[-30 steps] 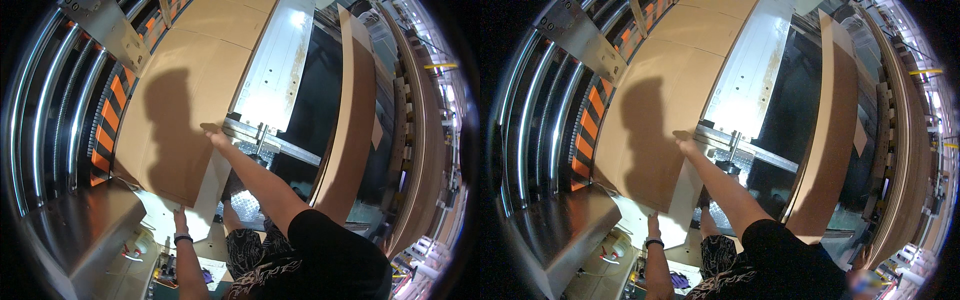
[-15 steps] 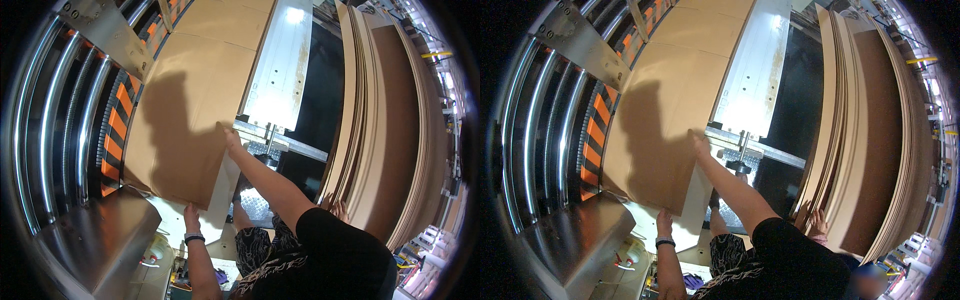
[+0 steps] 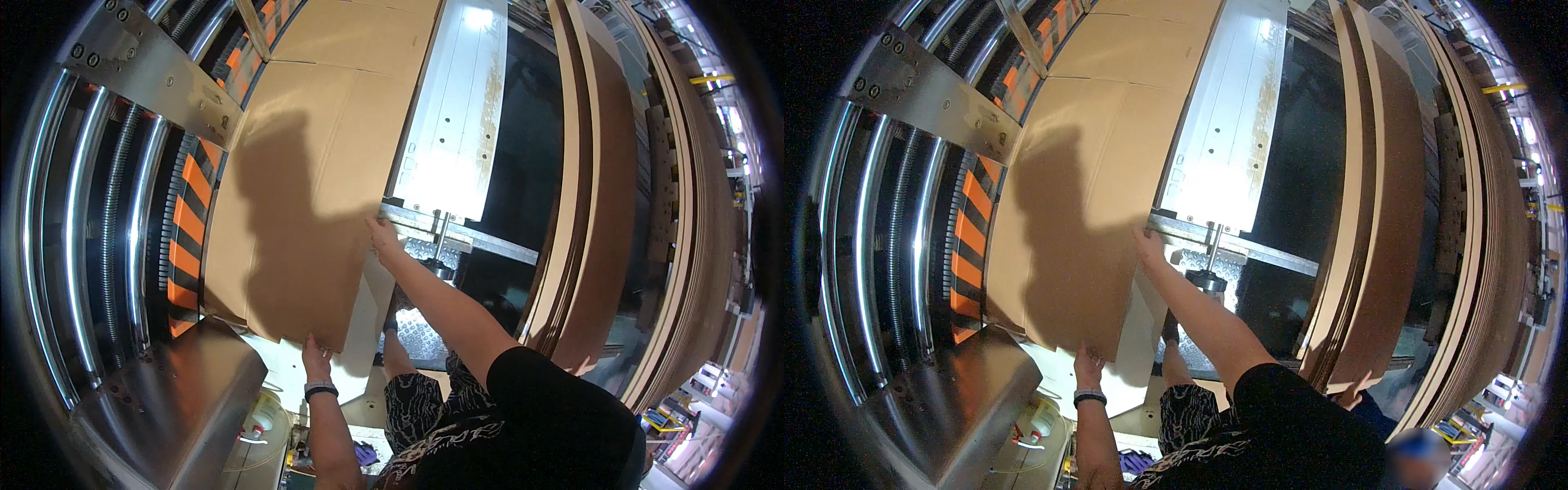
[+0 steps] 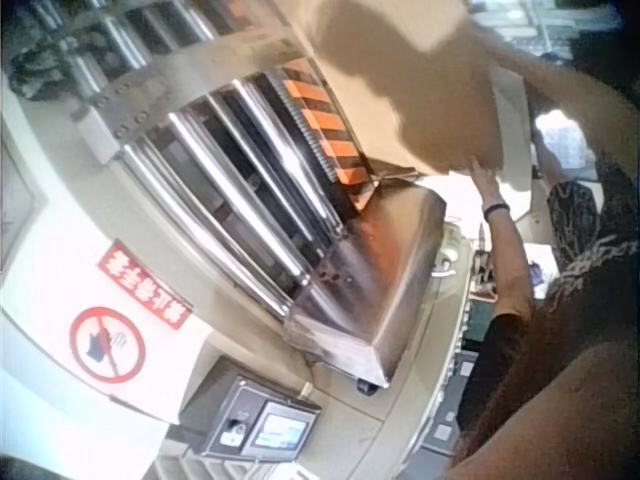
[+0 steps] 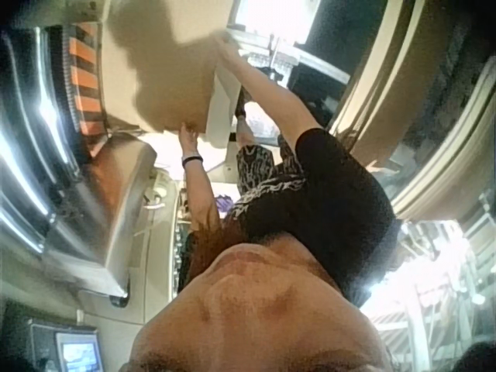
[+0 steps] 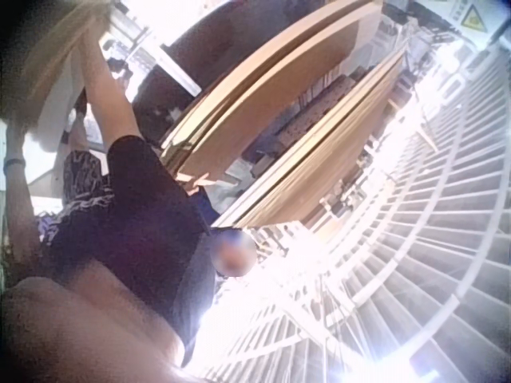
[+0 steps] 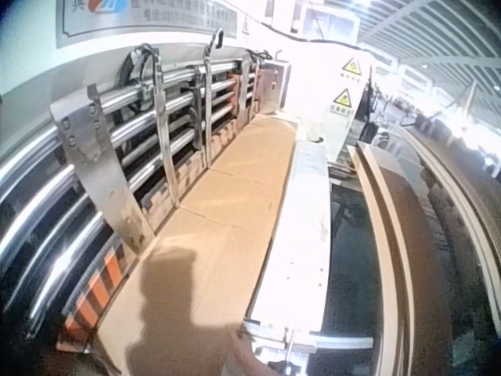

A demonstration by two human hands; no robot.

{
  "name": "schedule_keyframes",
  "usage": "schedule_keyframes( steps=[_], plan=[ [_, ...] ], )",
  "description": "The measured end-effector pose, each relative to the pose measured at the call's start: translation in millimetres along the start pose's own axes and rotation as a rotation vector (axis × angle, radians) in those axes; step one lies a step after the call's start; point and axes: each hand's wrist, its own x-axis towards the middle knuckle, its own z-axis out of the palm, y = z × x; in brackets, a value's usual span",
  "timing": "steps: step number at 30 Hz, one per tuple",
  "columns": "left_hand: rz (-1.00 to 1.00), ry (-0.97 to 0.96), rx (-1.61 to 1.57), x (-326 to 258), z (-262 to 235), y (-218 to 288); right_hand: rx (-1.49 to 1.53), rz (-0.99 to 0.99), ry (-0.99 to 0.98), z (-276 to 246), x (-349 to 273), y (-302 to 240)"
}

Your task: The person feeds large cardboard sheets into a machine, uses a screwdriver to adjust the machine's rollers, and then removes and stacks the processed sheets. The person also picks up a sheet from the floor and places it on a stack.

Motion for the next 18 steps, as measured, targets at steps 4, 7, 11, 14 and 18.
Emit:
schedule_keyframes(
  steps=[4, 7, 11, 14, 18],
  plan=[
    [0.022, -0.028, -0.095, -1, -3, -2, 0.064, -0.006, 0.0, 0, -6, -10],
    [0.06, -0.074, -0.208, -2, -1, -3, 0.177, 0.01, -0.1, -4, -3, -12],
    [0.202, -0.174, -0.315, -2, -2, -8, 0.205, 0.08, -0.214, -3, -11, -30],
    [0.191, -0.112, -0.319, -4, 0, -5, 0.149, 0.007, -0.31, -5, -14, -44],
    [0.211, -0.092, -0.312, -18, 2, -3, 0.118, -0.105, -0.437, -6, -23, -60]
  ],
)
